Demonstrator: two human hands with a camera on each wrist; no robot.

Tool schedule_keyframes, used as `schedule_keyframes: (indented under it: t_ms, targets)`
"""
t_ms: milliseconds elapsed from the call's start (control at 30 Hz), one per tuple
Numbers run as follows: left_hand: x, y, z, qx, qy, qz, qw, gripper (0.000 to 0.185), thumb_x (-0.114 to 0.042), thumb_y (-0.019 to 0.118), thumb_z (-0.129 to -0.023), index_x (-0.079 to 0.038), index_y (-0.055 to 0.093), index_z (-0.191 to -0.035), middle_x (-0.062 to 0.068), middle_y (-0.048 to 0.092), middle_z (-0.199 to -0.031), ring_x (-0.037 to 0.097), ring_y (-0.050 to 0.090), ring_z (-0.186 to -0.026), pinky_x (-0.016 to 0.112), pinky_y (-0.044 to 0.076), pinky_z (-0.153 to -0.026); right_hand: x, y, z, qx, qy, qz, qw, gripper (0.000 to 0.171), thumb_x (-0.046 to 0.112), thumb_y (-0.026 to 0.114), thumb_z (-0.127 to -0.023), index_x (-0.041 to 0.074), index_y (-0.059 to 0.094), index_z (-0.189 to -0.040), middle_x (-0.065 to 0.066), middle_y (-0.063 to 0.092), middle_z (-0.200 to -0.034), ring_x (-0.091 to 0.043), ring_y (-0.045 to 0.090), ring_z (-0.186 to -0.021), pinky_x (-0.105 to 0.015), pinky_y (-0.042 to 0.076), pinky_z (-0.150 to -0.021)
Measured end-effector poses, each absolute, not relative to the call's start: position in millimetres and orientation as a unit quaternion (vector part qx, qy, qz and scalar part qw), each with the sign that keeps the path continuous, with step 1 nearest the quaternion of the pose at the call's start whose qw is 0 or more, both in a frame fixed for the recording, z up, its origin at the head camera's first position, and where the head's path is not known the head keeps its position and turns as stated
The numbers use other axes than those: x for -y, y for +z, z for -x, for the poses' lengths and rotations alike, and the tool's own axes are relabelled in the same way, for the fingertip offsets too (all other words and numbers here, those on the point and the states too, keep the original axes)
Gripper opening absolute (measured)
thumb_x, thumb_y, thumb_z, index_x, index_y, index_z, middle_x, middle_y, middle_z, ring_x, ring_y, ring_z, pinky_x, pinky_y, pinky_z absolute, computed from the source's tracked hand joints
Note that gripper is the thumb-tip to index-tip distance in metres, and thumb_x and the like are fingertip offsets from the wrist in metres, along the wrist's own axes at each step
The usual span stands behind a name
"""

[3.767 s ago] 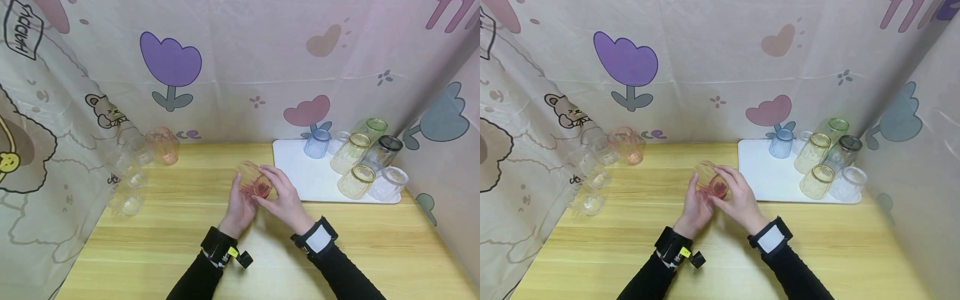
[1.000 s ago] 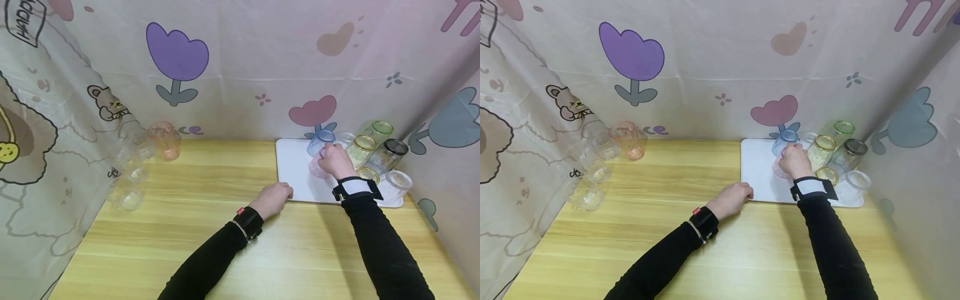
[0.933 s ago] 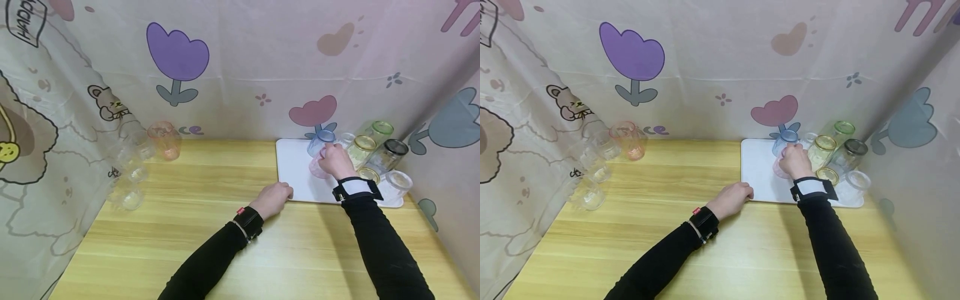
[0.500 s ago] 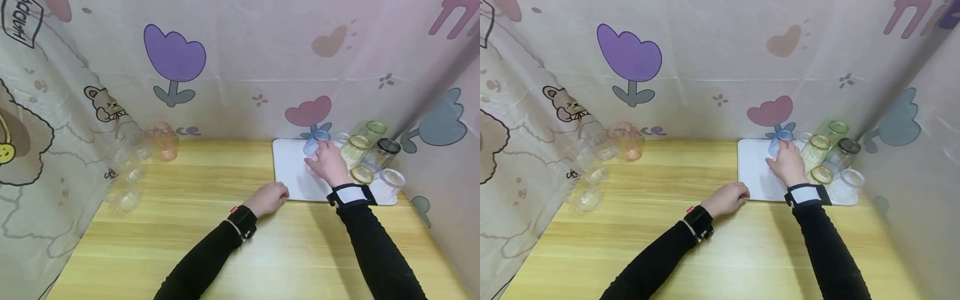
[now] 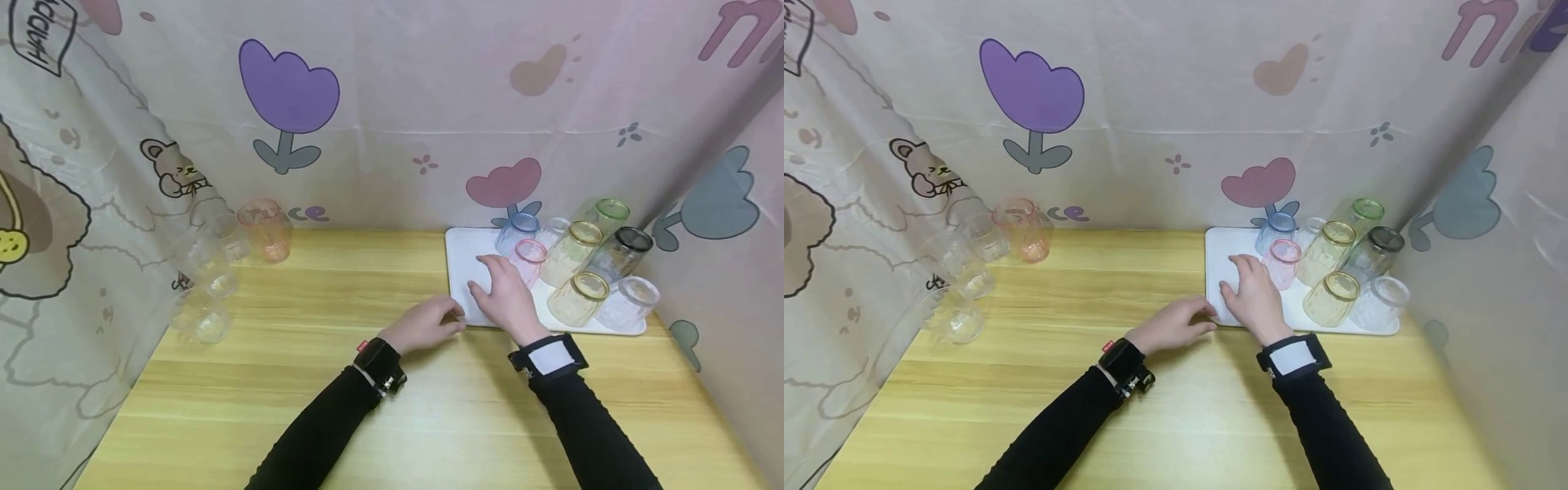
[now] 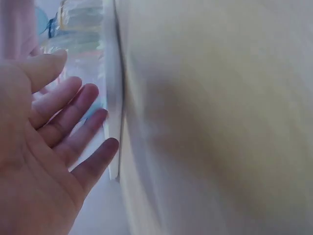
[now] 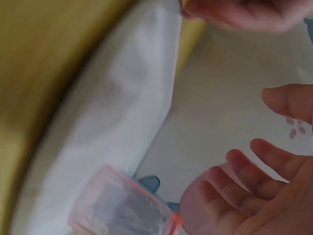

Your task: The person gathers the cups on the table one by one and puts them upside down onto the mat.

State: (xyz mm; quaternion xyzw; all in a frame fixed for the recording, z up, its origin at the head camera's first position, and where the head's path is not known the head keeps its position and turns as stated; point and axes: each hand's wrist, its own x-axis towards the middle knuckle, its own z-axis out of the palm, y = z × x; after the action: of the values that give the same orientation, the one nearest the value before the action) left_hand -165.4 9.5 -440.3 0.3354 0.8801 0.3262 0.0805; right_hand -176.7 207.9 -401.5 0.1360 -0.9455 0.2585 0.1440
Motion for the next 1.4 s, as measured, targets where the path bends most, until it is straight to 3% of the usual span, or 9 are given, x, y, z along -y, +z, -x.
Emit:
schedule_keyframes:
  t_ms: [367, 633, 833, 967, 1100, 1200, 1400]
  targets:
    - [43, -439, 168, -0.890, 0.395, -0.218, 0.071, 0.043, -0.036, 0.063, -0.104, -0.008, 0.060, -0.137, 0.007, 0.061, -0.139, 0.027, 0.058, -0.130, 0.042, 0.047, -0.113, -189, -429, 159, 0.959, 0.244, -0.134, 0.045, 0.050, 0.021, 0.068, -0.097, -0.002, 0.058, -0.141, -0.024, 0.061, -0.136, -0.044, 0.061, -0.122, -0.062, 0.053, -0.096]
    - [83, -429, 170, -0.882, 0.450, -0.139, 0.031, 0.053, -0.038, 0.063, -0.103, -0.008, 0.054, -0.145, 0.012, 0.055, -0.146, 0.033, 0.052, -0.135, 0.048, 0.043, -0.115, -187, -438, 158, 0.964, 0.223, -0.142, 0.016, 0.032, 0.018, 0.075, -0.090, 0.000, 0.070, -0.117, -0.009, 0.070, -0.096, -0.027, 0.067, -0.085, -0.049, 0.058, -0.074]
    - [118, -426, 179, -0.844, 0.530, -0.048, -0.074, 0.058, -0.029, 0.064, -0.103, -0.001, 0.041, -0.148, 0.019, 0.042, -0.148, 0.043, 0.044, -0.137, 0.053, 0.041, -0.116, -188, -440, 156, 0.965, 0.206, -0.154, 0.046, 0.010, 0.009, 0.077, -0.087, 0.005, 0.073, -0.095, -0.004, 0.069, -0.084, -0.023, 0.067, -0.075, -0.046, 0.057, -0.066]
    - [142, -424, 185, -0.817, 0.549, 0.039, -0.172, 0.063, -0.028, 0.064, -0.102, -0.005, 0.032, -0.152, 0.018, 0.031, -0.154, 0.043, 0.040, -0.137, 0.057, 0.042, -0.112, -186, -440, 156, 0.967, 0.200, -0.151, 0.040, 0.008, 0.011, 0.079, -0.088, 0.007, 0.073, -0.092, -0.003, 0.070, -0.084, -0.023, 0.068, -0.076, -0.045, 0.056, -0.064]
    - [163, -421, 197, -0.785, 0.550, 0.103, -0.264, 0.077, -0.023, 0.069, -0.098, -0.006, 0.023, -0.157, 0.016, 0.018, -0.162, 0.038, 0.032, -0.146, 0.052, 0.034, -0.121, -186, -438, 156, 0.969, 0.201, -0.138, 0.029, 0.009, 0.013, 0.080, -0.088, 0.009, 0.073, -0.091, -0.001, 0.070, -0.082, -0.022, 0.067, -0.073, -0.044, 0.055, -0.061]
    - [178, -419, 208, -0.751, 0.570, 0.151, -0.296, 0.092, -0.023, 0.073, -0.095, -0.008, 0.011, -0.162, 0.014, 0.005, -0.167, 0.032, 0.020, -0.154, 0.043, 0.025, -0.127, -187, -438, 156, 0.970, 0.204, -0.132, 0.022, 0.008, 0.014, 0.080, -0.088, 0.010, 0.072, -0.090, -0.001, 0.072, -0.082, -0.023, 0.067, -0.073, -0.044, 0.054, -0.060]
    - [208, -416, 228, -0.699, 0.619, 0.231, -0.273, 0.117, -0.032, 0.078, -0.093, -0.016, -0.014, -0.164, 0.009, -0.018, -0.170, 0.022, -0.005, -0.158, 0.036, 0.008, -0.128, -187, -437, 159, 0.970, 0.210, -0.121, 0.002, 0.008, 0.016, 0.079, -0.088, 0.013, 0.072, -0.089, 0.000, 0.074, -0.082, -0.023, 0.068, -0.074, -0.043, 0.054, -0.060]
